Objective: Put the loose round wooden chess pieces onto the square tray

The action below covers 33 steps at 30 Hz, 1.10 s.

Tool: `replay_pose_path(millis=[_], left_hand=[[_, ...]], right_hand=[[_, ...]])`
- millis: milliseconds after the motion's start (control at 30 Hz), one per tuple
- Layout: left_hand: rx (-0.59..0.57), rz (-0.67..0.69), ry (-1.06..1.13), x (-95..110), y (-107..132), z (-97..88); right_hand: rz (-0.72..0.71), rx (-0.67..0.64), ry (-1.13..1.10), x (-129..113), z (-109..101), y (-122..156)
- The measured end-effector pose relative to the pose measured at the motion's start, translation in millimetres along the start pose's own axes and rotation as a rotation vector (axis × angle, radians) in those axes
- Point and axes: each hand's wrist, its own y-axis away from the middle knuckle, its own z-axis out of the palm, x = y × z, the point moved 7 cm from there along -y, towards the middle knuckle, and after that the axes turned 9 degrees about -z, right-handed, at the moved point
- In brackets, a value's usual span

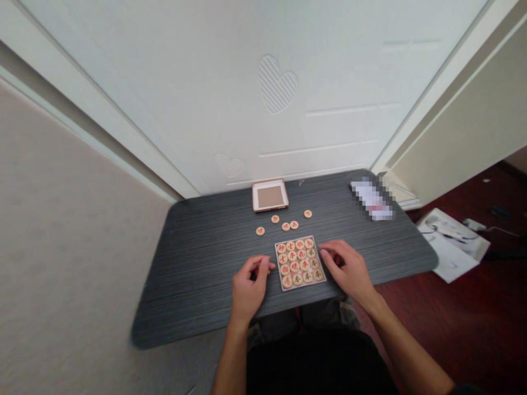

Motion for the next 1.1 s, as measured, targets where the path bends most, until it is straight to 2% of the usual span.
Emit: replay_pose_path(millis=[133, 300, 500, 633, 800, 933, 1100], left_hand=[[-0.021, 0.03, -0.067, 7.4, -13.8, -1.8], [0.123, 0.196, -0.253, 26.7, -48.4, -13.4], [0.179, 0.301, -0.588, 32.1, -78.1, -5.6], [0.155, 0.324, -0.662, 31.3, -82.6, 0.8], [0.106, 0.297, -0.618, 29.8, -84.1, 2.1], [0.121, 0.266, -0.595, 33.7, -81.9, -1.0], [0.134, 0.301, -0.6, 42.2, -77.5, -2.8]], right_hand=[[0.061, 0.042, -0.005, 16.7, -5.6, 3.3], [0.093, 0.075, -0.027, 28.2, -7.1, 8.3], [0.102, 0.093, -0.066, 31.1, -7.5, 7.7], [0.106, 0.094, -0.088, 31.0, -8.3, 7.0], [0.109, 0.097, -0.096, 31.7, -8.3, 7.1], [0.112, 0.101, -0.103, 32.2, -8.5, 6.9], [0.113, 0.103, -0.115, 31.6, -9.2, 5.9]])
